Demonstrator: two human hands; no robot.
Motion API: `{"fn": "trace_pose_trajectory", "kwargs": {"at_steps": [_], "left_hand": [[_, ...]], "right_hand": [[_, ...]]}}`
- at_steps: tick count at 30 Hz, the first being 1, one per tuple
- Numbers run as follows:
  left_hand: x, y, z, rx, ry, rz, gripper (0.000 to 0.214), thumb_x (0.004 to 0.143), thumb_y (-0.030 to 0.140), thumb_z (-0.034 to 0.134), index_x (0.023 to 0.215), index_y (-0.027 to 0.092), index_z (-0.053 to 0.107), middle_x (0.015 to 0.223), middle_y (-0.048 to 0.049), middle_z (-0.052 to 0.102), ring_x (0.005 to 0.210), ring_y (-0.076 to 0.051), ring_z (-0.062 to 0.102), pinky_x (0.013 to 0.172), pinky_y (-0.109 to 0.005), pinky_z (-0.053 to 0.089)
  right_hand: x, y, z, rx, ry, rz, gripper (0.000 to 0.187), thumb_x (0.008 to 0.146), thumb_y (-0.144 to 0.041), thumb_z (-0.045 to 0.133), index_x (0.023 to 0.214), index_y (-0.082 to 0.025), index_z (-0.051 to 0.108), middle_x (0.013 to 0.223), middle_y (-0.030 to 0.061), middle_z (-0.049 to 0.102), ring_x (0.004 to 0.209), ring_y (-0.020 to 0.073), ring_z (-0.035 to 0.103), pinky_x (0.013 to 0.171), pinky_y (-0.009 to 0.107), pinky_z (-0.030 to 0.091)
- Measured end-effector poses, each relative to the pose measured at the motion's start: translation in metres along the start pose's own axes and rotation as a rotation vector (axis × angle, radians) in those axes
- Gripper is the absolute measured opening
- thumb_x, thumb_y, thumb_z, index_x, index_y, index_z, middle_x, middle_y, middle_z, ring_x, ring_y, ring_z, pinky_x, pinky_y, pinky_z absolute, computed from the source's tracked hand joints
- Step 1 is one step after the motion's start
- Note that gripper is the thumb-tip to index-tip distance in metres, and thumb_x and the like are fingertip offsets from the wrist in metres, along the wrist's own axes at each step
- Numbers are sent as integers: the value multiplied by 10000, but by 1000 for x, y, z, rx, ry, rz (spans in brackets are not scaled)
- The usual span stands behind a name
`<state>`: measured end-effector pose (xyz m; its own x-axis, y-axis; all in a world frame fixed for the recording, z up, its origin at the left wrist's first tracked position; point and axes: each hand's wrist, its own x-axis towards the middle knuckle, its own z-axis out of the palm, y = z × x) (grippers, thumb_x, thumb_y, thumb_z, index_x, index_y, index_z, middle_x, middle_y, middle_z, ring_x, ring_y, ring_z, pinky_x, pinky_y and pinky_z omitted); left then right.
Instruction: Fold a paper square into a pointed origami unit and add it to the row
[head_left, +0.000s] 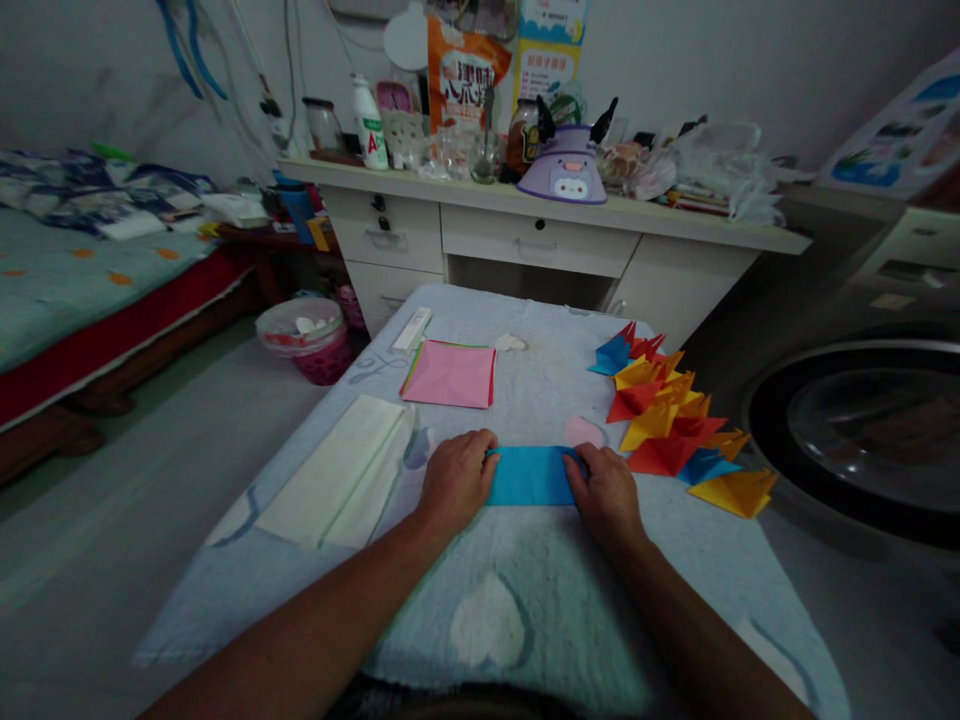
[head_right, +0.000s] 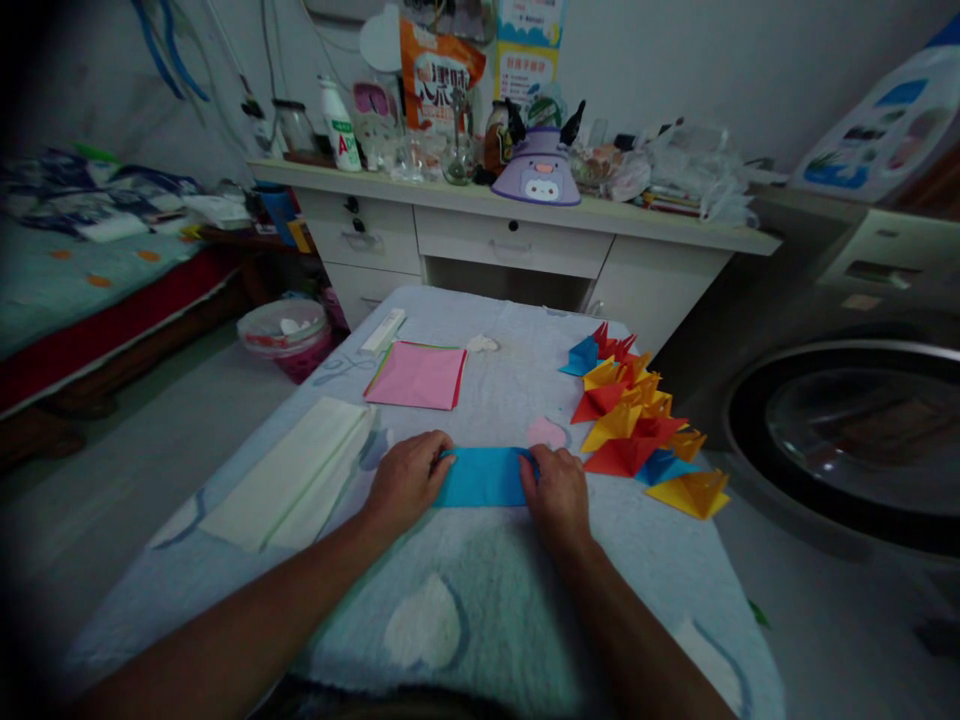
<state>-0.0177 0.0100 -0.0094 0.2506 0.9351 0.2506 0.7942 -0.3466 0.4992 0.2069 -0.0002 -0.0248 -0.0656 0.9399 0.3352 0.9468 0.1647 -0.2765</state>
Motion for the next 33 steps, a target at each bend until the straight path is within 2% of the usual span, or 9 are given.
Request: {"fn": "trace_pose_trajectory", "kwargs": {"at_steps": [7, 13, 16, 19, 21, 23, 26, 30, 33], "left_hand": [[-1, 0, 3, 145, -30, 26, 92, 893, 188, 520, 966, 205, 573, 902, -44, 675, 856, -216, 611, 781, -337, 418], [-1, 3, 5, 221, -87, 16, 120, 901, 213, 531, 1011, 208, 580, 926, -51, 659, 895, -233, 592, 796, -361, 417], [-1, 5, 4, 257, -22, 34, 169, 900, 220, 548, 1057, 218, 611, 1032, -74, 628, 972, -256, 539, 822, -391, 411], [-1, 5, 6, 255, 25, 115, 192, 901, 211, 563, 1058, 270, 658, 1185, -67, 579, 1078, -264, 479, 869, -412, 395], [0, 1, 8, 208, -47, 214, 173, 906, 210, 568, 1006, 284, 687, 1140, -50, 597, 1061, -241, 485, 862, -390, 399], [1, -2, 9, 157, -134, 289, 166, 913, 212, 561, 986, 271, 698, 1015, -43, 622, 969, -213, 512, 817, -355, 411], [1, -4, 9, 135, -165, 306, 182, 926, 194, 527, 987, 238, 693, 914, -46, 617, 878, -200, 518, 775, -333, 418], [-2, 2, 5, 145, -158, 287, 125, 912, 258, 564, 977, 210, 659, 973, -59, 596, 923, -218, 510, 822, -353, 419], [-4, 6, 4, 157, -164, 254, 230, 857, 350, 650, 1042, 216, 623, 1045, -63, 576, 978, -242, 495, 840, -373, 415]], "right_hand": [[2, -6, -1, -165, -43, -29, 272, 953, -342, 470, 891, -176, 677, 743, 90, 647, 736, 240, 568, 714, 337, 342], [3, -10, -4, -211, -94, -13, 201, 925, -328, 537, 898, -173, 662, 760, 84, 650, 764, 244, 566, 736, 347, 320], [3, -11, -5, -203, -61, 13, 215, 902, -313, 573, 1025, -151, 642, 808, 86, 650, 816, 258, 557, 773, 362, 322], [3, -10, -5, -193, -6, -22, 245, 886, -259, 576, 1103, -156, 626, 971, 108, 645, 918, 274, 527, 804, 373, 317], [4, -9, -6, -162, -41, -106, 220, 883, -200, 553, 1080, -192, 650, 1019, 93, 634, 936, 262, 507, 793, 360, 315], [6, -8, -6, -105, -125, -199, 232, 879, -137, 514, 1020, -219, 679, 978, 68, 636, 902, 234, 502, 770, 339, 314], [7, -7, -7, -33, -206, -248, 264, 870, -92, 473, 971, -209, 687, 938, 60, 636, 868, 209, 506, 758, 325, 316], [4, -14, -10, -42, -204, -219, 180, 909, -253, 512, 987, -183, 659, 952, 77, 620, 889, 223, 509, 770, 333, 322], [-1, -24, -10, -102, -176, -184, 327, 890, -466, 554, 1009, -170, 629, 968, 98, 600, 893, 251, 498, 764, 349, 322]]}}
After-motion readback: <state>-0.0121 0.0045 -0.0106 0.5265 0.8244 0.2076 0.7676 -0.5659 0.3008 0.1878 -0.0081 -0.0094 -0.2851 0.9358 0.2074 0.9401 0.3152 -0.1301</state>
